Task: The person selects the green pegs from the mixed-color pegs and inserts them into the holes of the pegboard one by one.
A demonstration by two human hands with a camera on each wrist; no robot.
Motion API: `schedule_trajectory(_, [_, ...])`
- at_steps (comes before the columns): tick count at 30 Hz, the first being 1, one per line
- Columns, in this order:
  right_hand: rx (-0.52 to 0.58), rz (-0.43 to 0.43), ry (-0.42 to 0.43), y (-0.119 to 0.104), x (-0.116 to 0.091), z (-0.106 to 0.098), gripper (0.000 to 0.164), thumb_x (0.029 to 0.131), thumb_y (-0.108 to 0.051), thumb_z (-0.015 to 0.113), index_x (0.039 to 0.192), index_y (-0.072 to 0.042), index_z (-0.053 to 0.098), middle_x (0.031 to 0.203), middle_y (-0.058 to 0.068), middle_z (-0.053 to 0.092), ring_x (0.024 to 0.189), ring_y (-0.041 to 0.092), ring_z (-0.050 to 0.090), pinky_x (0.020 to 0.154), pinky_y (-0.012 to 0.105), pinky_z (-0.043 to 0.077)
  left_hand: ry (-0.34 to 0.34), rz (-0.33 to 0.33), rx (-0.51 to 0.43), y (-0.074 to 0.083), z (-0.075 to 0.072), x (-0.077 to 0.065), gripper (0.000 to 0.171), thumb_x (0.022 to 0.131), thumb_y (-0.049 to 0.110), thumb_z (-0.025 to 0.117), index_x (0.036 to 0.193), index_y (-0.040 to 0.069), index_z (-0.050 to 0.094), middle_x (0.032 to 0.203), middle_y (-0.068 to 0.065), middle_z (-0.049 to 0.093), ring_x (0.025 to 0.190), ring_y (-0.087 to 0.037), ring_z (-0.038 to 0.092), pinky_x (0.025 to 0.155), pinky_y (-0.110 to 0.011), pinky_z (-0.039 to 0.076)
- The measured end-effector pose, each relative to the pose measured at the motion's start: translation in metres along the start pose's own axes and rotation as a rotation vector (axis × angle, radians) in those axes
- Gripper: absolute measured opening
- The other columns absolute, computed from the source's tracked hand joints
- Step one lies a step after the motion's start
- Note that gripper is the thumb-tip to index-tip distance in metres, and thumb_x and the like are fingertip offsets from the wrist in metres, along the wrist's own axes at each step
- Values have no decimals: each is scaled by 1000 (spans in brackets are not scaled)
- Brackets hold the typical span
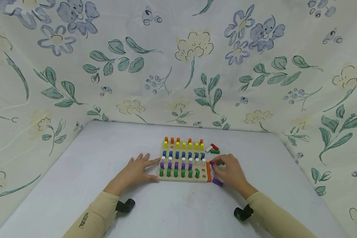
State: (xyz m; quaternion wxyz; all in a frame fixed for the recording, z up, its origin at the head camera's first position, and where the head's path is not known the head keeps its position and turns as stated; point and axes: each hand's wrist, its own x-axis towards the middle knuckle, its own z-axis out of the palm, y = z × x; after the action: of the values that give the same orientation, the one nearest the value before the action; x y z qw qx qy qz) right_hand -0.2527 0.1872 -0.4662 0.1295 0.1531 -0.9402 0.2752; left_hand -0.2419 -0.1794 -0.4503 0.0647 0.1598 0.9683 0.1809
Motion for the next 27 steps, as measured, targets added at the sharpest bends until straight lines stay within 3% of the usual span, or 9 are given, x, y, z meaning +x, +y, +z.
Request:
schedule_trajectory(7, [-43, 70, 7, 1, 1, -2, 17, 80, -21, 70, 97, -18, 66, 90, -6, 62, 89, 14, 49, 76, 33, 44, 2, -1, 5, -1, 1, 1, 85, 66, 68, 65, 140, 32, 42, 148, -22, 27, 136, -48, 13, 107, -65, 7])
schedule_trajectory(16, [-98, 96, 92, 8, 4, -3, 25, 79, -25, 73, 100, -14, 66, 90, -1, 64, 86, 18, 49, 76, 36, 41, -3, -8, 7, -2, 2, 2, 86, 66, 68, 65, 140, 32, 42, 149, -21, 26, 136, -47, 13, 107, -64, 7])
schedule_trajectory(27, [-157, 190, 54, 9, 6, -3, 40, 78, -35, 73, 108, -10, 61, 100, 6, 63, 96, 25, 50, 81, 43, 42, -3, -16, 9, -3, 2, 2, 86, 66, 69, 64, 140, 33, 41, 149, -21, 26, 137, -47, 12, 107, -64, 6])
